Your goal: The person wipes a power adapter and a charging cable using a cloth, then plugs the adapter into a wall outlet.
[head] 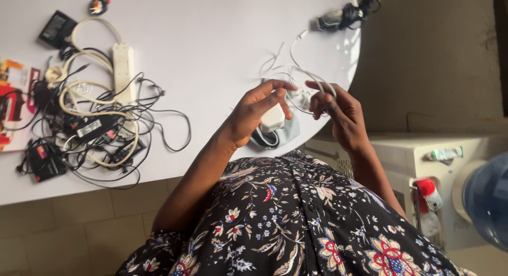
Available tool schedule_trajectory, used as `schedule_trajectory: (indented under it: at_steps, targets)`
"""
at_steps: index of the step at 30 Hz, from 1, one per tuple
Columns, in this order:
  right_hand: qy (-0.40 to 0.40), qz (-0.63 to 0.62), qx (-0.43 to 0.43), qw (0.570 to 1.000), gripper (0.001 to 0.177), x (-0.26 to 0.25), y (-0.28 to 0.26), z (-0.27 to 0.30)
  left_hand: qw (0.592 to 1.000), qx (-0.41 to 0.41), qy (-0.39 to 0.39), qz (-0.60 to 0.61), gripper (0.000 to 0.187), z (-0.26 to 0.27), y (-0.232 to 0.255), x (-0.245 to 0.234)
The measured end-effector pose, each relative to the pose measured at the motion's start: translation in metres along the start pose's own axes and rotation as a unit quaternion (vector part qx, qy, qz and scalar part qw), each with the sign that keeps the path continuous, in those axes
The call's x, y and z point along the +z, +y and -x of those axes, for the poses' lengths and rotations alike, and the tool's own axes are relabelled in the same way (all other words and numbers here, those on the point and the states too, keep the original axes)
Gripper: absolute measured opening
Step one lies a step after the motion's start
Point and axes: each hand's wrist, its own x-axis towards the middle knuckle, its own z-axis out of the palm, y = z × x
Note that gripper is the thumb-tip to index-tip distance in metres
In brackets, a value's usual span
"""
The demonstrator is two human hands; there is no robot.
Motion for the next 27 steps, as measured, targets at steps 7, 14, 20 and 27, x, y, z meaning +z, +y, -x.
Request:
schedule_trajectory:
  at_steps: [7, 14, 20, 27]
  targets:
    - [-0.044, 0.037, 0.01, 0.998, 0.04, -0.019, -0.001, 0.017, 0.999, 0.039, -0.013, 0.025, 0.04, -0.03, 0.02, 0.039]
    - [0.002, -0.013, 0.032, 0.999, 0.032, -0.064, 0.012, 0.022, 0.997, 0.046, -0.022, -0.063, 0.035, -0.063, 0.018, 0.059]
    - [0.087, -0.098, 0.038, 0.991, 0.027, -0.116, 0.002, -0.008, 0.991, 0.029, -0.016, -0.127, 0.029, -0.104, 0.019, 0.094]
    - [0.115, -0.222, 0.044, 0.967, 0.021, -0.185, -0.006, -0.029, 0.988, 0.048, 0.03, -0.141, 0.028, -0.136, 0.014, 0.122]
